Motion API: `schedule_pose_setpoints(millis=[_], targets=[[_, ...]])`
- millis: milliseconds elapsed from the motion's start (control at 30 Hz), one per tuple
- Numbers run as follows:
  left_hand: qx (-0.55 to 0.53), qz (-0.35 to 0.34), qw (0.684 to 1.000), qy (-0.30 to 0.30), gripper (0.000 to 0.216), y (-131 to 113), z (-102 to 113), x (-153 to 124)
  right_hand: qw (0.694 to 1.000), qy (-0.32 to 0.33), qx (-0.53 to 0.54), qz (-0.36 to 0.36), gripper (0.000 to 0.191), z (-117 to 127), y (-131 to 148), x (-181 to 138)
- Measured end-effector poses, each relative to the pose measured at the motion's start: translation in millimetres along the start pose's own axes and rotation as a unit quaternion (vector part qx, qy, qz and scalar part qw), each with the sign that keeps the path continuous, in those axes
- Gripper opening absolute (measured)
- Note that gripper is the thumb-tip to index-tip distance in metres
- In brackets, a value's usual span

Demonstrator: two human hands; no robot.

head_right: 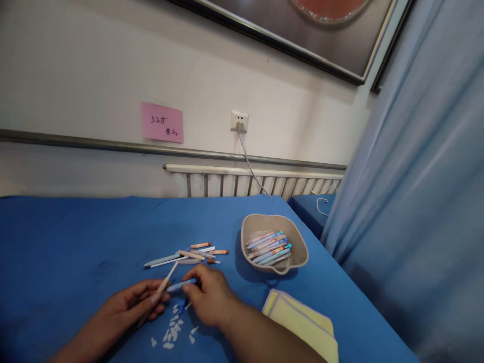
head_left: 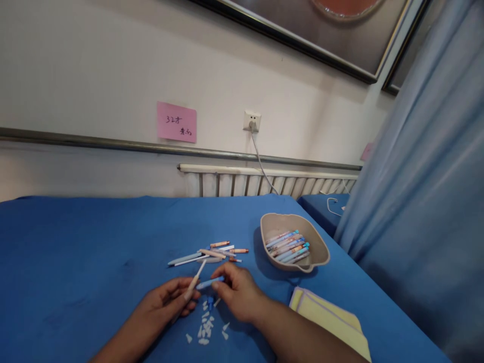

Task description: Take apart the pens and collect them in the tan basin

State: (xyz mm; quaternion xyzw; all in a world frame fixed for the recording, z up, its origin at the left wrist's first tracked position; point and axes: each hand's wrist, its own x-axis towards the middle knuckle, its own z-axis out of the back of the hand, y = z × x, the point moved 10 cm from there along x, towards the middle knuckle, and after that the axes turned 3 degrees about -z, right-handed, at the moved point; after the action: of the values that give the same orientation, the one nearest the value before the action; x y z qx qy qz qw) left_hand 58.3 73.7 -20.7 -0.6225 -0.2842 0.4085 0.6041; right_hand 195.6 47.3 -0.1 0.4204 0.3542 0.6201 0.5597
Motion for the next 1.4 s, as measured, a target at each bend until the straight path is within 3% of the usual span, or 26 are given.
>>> schedule_pose_setpoints(millis=[133, 400, 500, 667, 767, 867, 1033, 1267, 1400], targets=[[-0.003, -0.013, 1.0, 0.002, 0.035, -9, -7, -7, 0.996, 0.0, 0.082, 0.015, 0.011, -1, 5, -5], [-0.009, -0.019, 1.0, 0.012, 0.037, -14, -15, -14, 0.993, -0.004, 0.108, 0.036, 0.013, 0, 8, -10], [-0.012, -0.014, 1.0, 0.003, 0.04, -14, -15, -15, 0.988, -0.005, 0.155, -0.001, 0.018, 1, 3, -9], [-0.011, -0.015, 1.0, -0.003, 0.04, -11, -14, -15, 0.95, -0.05, 0.3, -0.067, 0.036, 16, -13, -4], [0.0, -0.024, 1.0, 0.001, 0.041, -11, -16, -15, 0.916, -0.057, 0.387, -0.087, 0.039, 19, -20, -2], [0.028, -0.039, 0.999, 0.011, 0.038, -15, -19, -17, 0.902, -0.05, 0.418, -0.095, 0.039, 19, -22, -2], [0.06, -0.041, 0.997, 0.019, 0.036, -20, -21, -20, 0.915, -0.034, 0.394, -0.086, 0.038, 17, -19, -3], [0.12, -0.061, 0.991, 0.029, 0.034, -28, -25, -25, 0.961, -0.016, 0.266, -0.074, 0.038, 10, -12, -8], [0.127, -0.078, 0.988, 0.035, 0.031, -30, -26, -27, 0.964, 0.006, 0.25, -0.089, 0.039, 3, -13, -12]])
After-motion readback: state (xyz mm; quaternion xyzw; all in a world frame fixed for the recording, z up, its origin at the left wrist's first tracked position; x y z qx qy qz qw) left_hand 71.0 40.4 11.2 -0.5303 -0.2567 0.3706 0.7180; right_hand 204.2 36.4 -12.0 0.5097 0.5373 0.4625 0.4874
